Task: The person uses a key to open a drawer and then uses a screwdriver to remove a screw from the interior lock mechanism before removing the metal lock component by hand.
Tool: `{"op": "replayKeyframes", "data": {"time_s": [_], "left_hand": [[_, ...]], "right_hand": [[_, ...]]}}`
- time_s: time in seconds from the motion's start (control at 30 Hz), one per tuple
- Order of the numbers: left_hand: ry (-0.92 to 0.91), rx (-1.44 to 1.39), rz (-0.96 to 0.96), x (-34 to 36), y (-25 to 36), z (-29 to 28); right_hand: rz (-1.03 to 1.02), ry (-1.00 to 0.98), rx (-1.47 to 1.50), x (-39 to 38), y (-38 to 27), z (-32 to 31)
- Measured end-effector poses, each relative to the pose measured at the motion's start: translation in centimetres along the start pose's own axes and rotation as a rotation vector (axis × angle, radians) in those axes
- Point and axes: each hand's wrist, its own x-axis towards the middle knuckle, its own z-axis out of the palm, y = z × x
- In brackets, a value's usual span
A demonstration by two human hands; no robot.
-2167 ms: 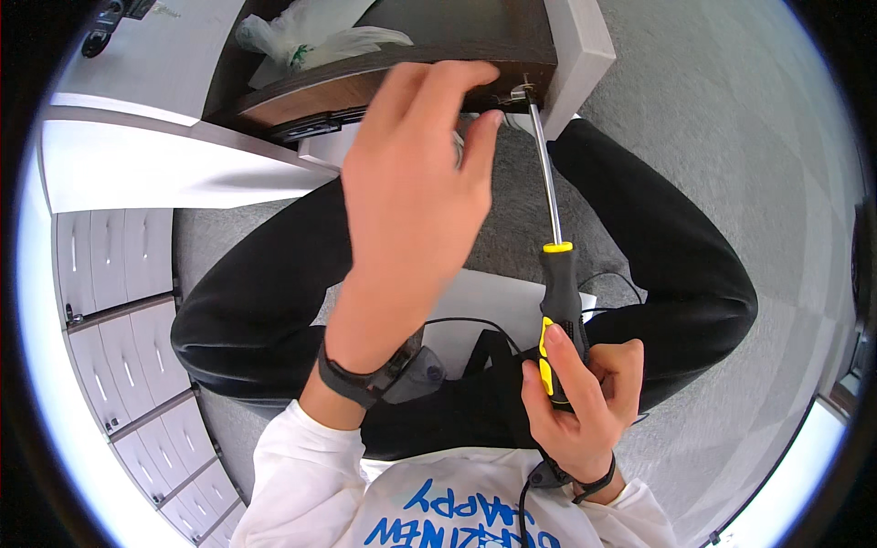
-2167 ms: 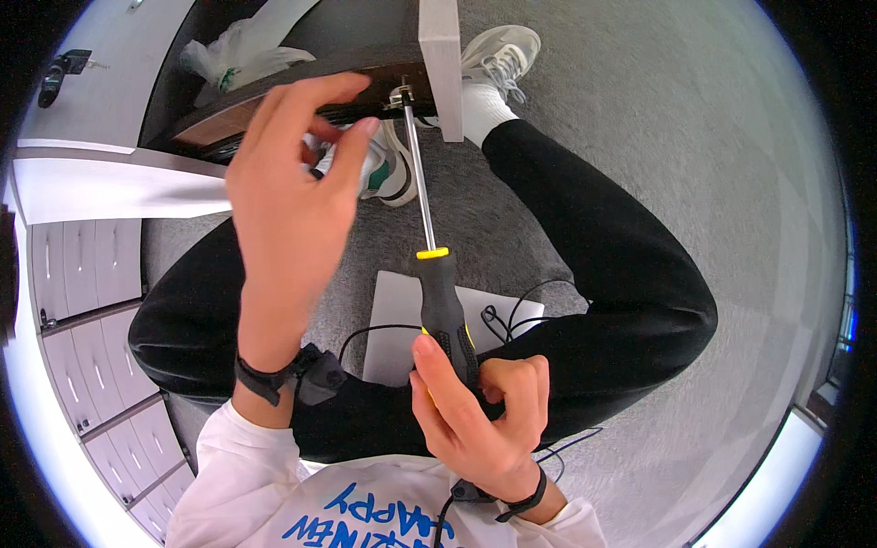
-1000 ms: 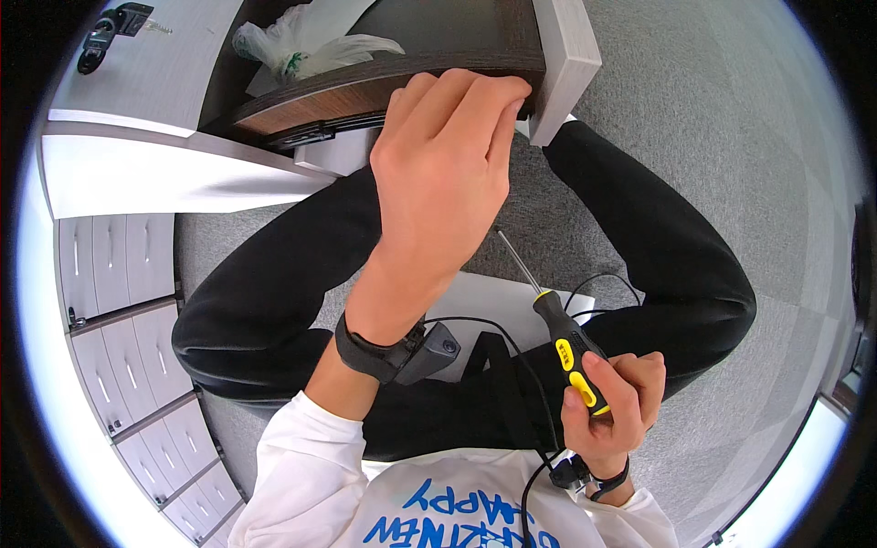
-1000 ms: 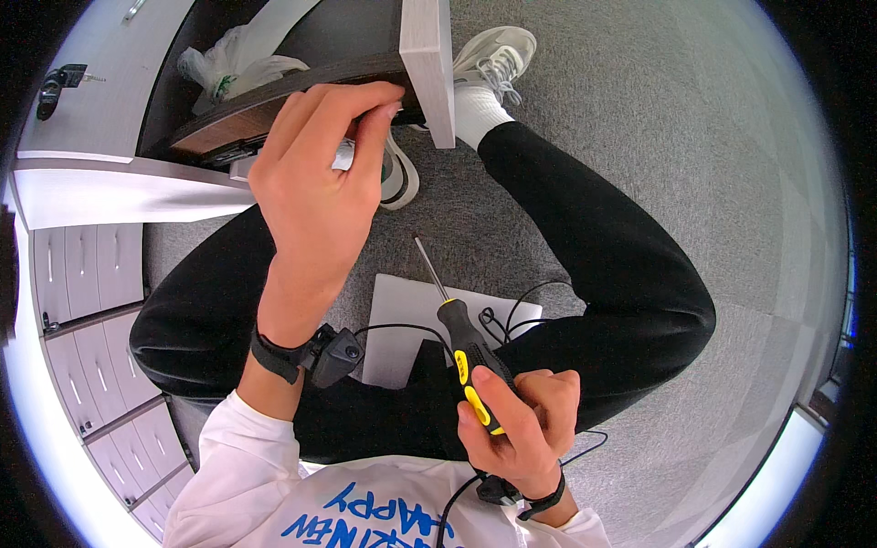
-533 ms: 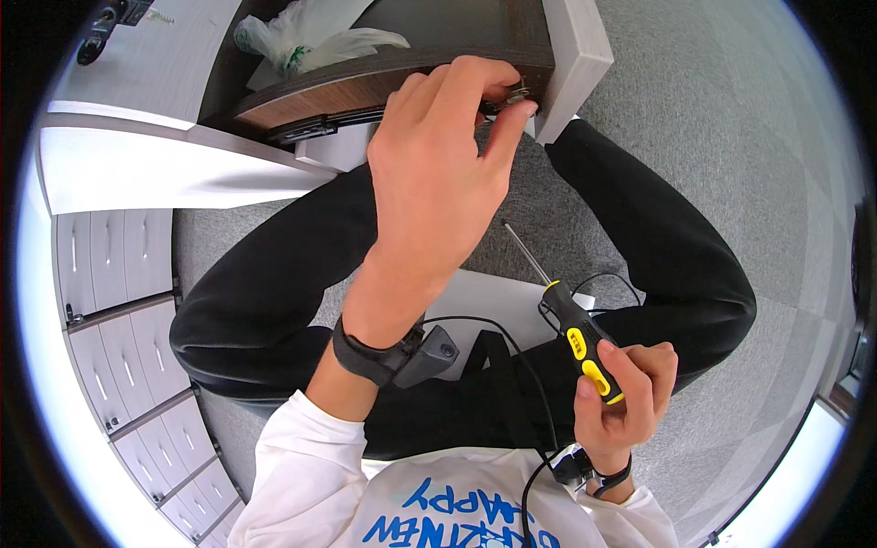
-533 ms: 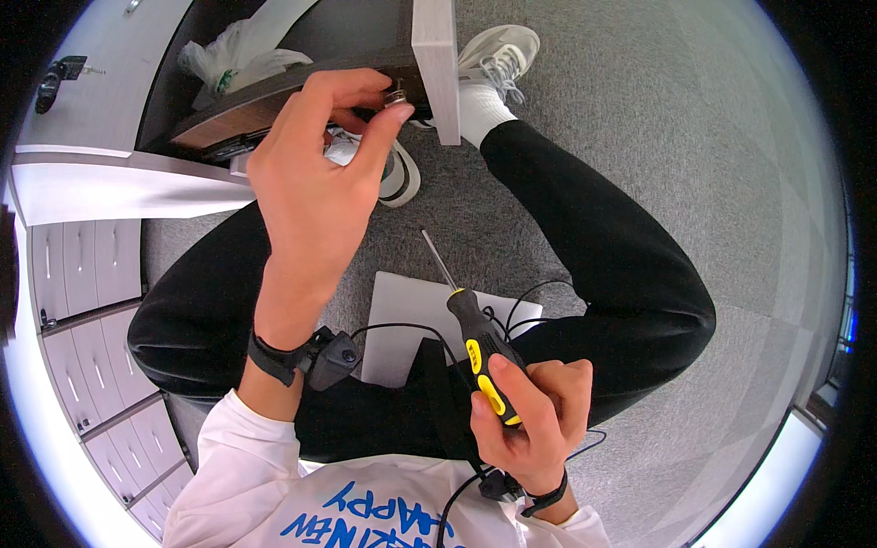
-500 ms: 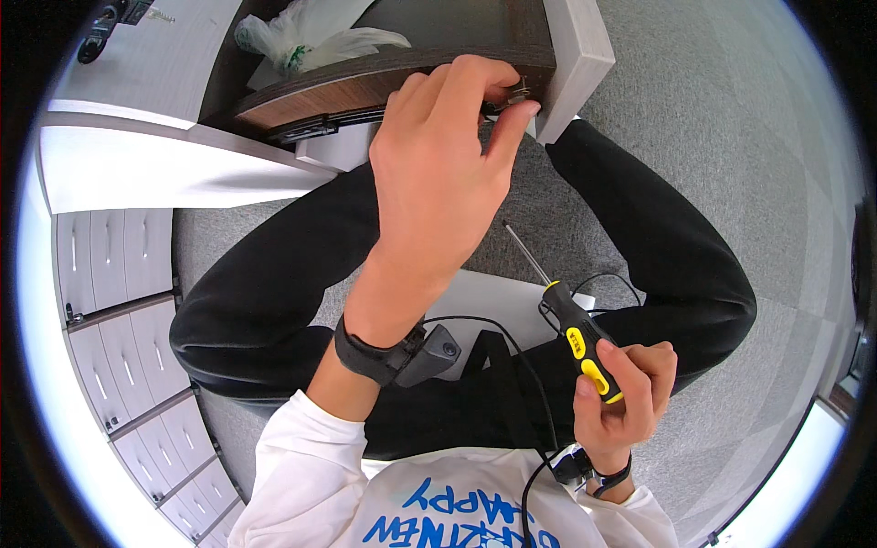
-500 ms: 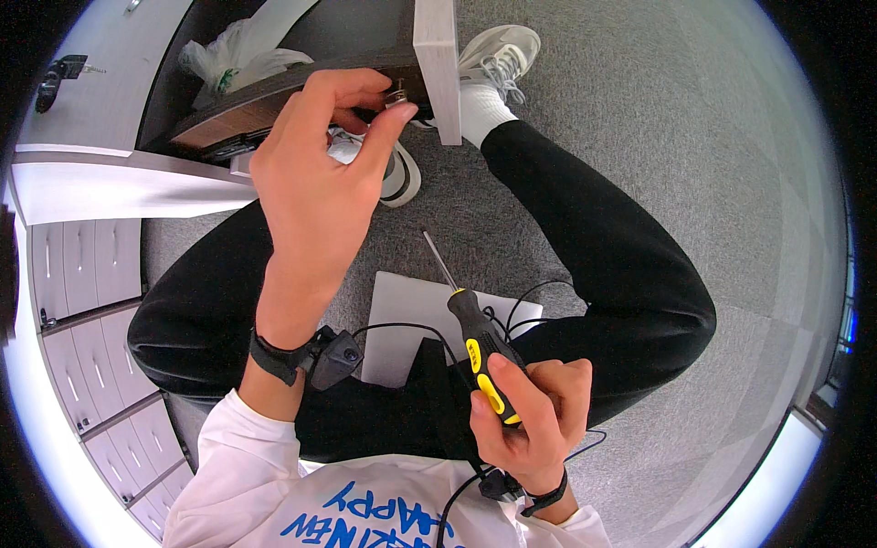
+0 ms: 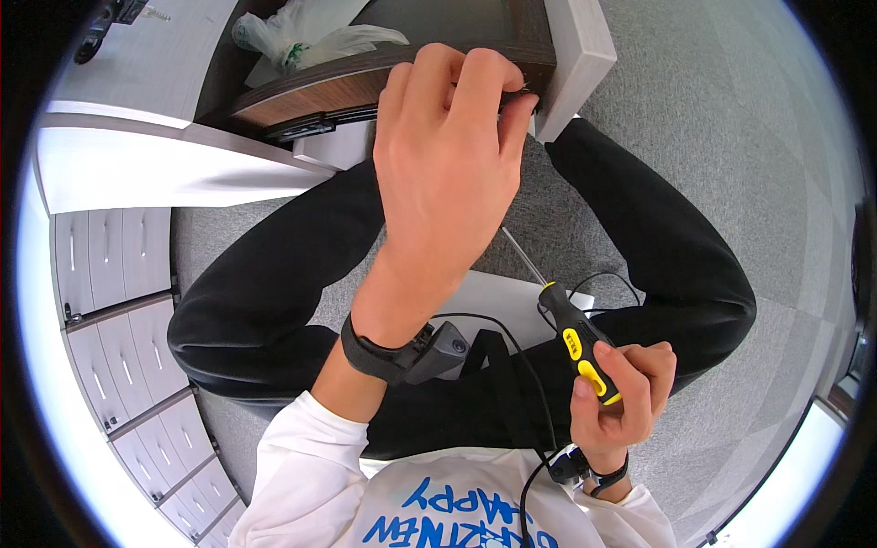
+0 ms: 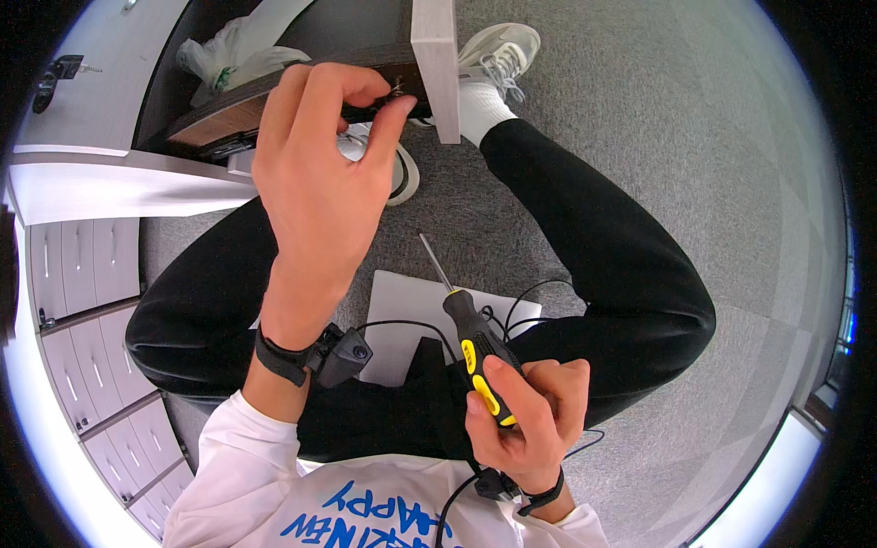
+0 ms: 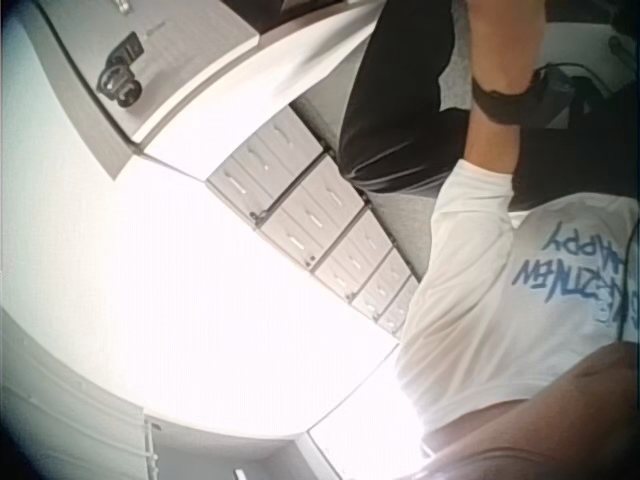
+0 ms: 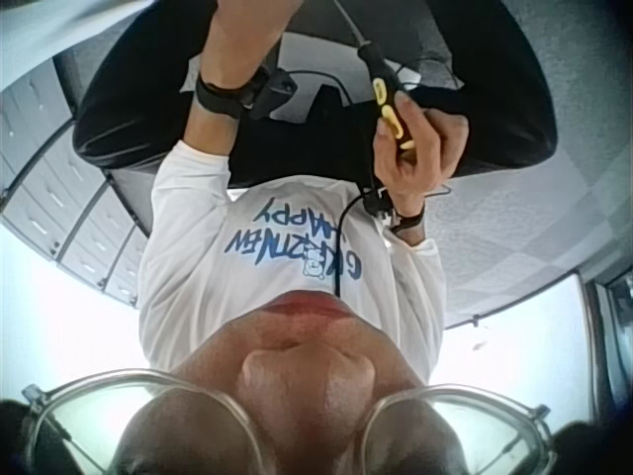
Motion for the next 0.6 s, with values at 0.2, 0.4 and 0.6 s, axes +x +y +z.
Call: {"op": "replayKeyframes", "data": {"time_s": [0.2,0.4,0.6], "left_hand": [[0.025,0.042,0.058,0.2,0.1,0.2],[0.103,0.146,0.156,0.0,-0.4,0.1],[0.082,0.111,0.200,-0.2,-0.7,1.0]], "right_hand": [[0.003,0.000,0.002,0.0,0.0,-0.1],[-0.001,-0.008,0.007,-0.2,0.0,0.0],[-0.001,-0.003,-0.001,-0.4,0.2,-0.3]]}}
